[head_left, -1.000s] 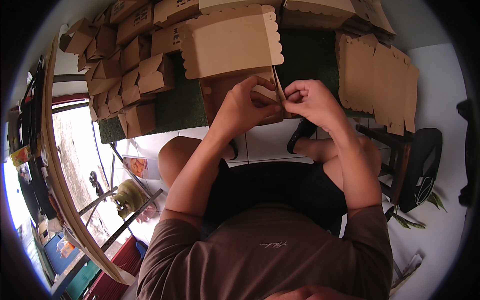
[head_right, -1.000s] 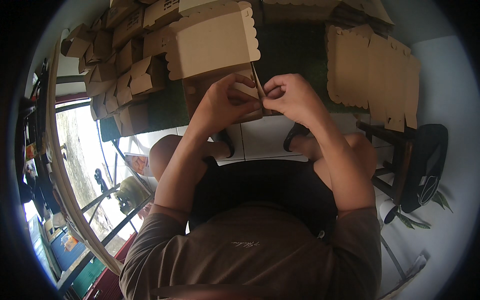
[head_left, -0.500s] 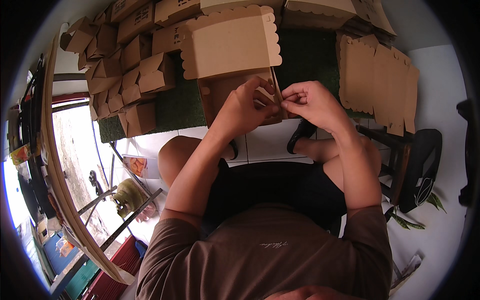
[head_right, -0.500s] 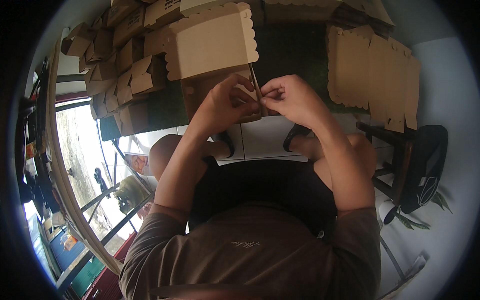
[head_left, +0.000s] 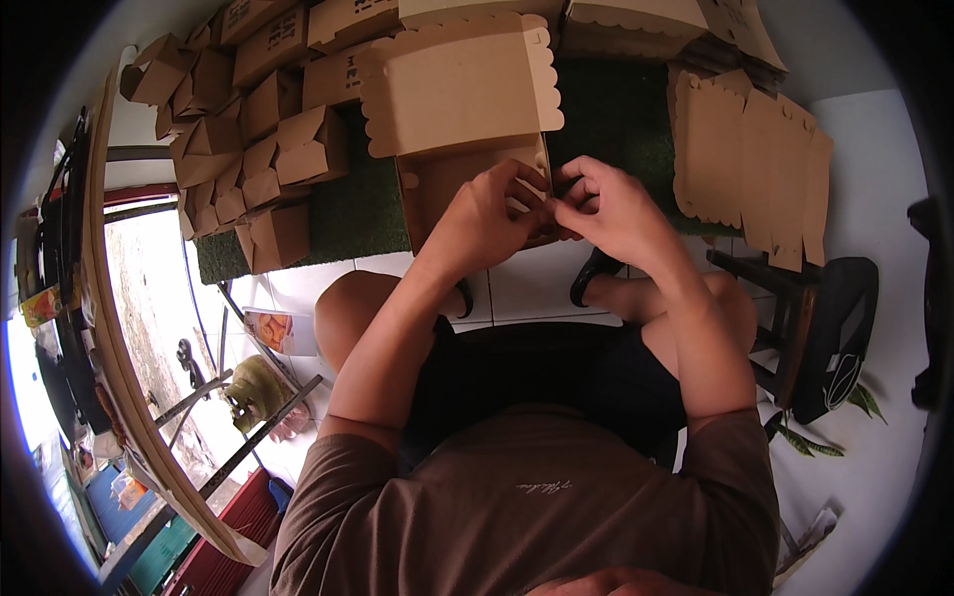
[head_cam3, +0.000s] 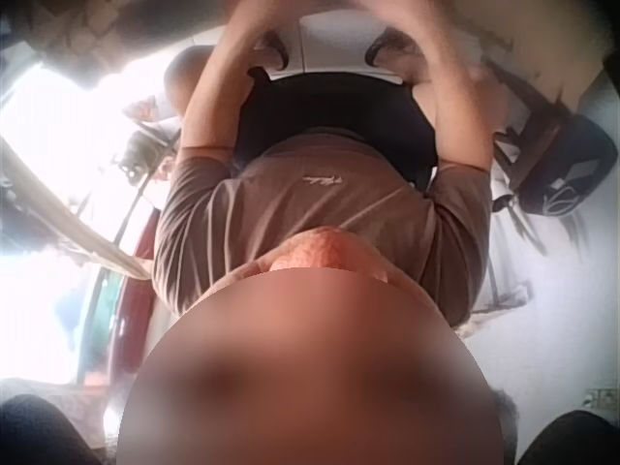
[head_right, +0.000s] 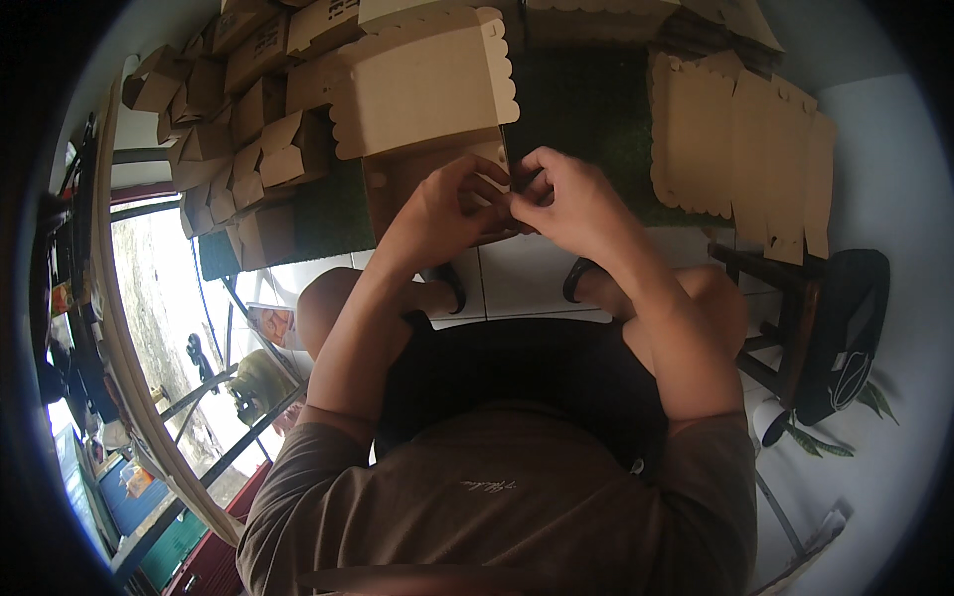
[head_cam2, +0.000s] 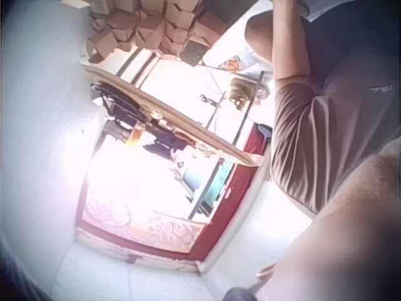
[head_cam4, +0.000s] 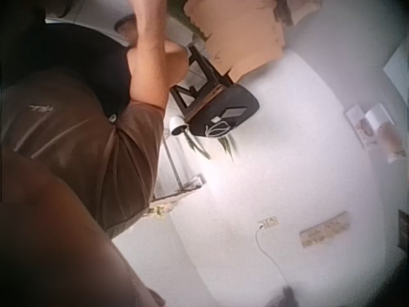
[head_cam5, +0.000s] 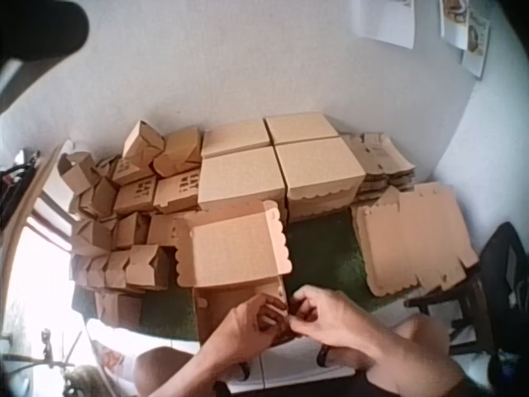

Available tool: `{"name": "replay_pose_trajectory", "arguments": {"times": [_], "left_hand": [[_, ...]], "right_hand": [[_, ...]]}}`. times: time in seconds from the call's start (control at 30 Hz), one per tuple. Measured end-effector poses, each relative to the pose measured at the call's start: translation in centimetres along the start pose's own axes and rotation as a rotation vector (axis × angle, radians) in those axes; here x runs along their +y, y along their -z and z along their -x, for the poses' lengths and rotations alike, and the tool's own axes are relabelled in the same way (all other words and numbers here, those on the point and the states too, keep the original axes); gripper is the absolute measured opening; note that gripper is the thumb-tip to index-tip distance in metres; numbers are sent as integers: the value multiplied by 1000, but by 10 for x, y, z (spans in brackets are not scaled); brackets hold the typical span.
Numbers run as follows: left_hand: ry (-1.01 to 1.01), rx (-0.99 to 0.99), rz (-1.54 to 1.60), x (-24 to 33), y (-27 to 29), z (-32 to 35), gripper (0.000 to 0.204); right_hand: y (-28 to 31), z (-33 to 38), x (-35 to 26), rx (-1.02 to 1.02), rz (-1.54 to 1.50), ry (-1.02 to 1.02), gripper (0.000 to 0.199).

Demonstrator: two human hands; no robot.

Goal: The person assembles a flat cardboard box by folding its sides and tucking tabs into slots to form a closed container. The finished box is then placed on a stack of similar boxes.

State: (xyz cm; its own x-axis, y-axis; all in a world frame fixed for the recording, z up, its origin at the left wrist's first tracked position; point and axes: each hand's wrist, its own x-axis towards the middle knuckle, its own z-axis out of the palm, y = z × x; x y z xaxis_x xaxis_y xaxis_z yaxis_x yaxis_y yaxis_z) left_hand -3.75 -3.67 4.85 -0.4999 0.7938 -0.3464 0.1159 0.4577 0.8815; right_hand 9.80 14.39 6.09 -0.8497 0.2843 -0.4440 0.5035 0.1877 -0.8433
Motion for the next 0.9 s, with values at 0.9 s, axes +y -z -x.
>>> {"name": "replay_pose_trajectory", "arguments": {"times": [0.9], "left_hand": [[-148,181,-87,16,-15,15,46]], "right_hand": [[-2,-12,1,91,168,9,44]]}}
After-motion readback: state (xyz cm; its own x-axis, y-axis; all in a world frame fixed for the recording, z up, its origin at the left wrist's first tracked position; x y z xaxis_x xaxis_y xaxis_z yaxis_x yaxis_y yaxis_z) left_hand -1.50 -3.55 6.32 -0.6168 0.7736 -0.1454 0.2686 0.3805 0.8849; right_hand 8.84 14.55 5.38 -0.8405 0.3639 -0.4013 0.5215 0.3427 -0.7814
